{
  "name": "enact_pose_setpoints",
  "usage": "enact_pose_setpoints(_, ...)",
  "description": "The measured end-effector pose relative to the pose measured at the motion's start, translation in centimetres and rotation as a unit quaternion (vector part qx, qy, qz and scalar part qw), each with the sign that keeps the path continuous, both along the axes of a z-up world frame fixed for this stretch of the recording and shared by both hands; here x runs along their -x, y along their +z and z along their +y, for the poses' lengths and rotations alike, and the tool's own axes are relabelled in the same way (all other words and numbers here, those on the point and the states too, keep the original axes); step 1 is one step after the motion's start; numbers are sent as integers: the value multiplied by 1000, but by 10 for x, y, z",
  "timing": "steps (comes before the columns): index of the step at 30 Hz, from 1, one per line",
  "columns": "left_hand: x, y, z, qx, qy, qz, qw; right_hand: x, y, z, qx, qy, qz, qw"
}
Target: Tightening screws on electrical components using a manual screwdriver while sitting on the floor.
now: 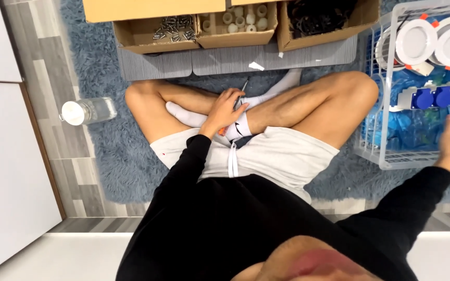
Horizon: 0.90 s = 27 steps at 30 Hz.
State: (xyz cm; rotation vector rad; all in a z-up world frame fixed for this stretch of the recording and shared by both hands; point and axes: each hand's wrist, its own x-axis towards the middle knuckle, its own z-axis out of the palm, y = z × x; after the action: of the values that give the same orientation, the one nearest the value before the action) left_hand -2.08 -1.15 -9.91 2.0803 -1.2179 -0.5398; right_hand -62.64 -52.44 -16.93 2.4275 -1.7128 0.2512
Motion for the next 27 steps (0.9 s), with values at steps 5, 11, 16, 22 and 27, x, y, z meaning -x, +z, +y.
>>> enact_pose_setpoints(5,2,2,0,9,1,-22,1000,-113,97,94,-93,41,-98,990)
enact_pose_setpoints(11,1,-2,0,-13,-5,-29,999,-151,67,119,-311,-26,-106,944)
enact_pose_setpoints(16,2,-4,0,-11,-4,-33,999,-148,52,110,-252,-14,-53,966)
enact_pose_setpoints(22,1,-4,0,-9,0,-31,999,-230,104,126,-240,42,-195,950)
enact_pose_setpoints(27,1,-4,1,-18,-3,-27,999,-177,-14,65,-189,128,-67,971)
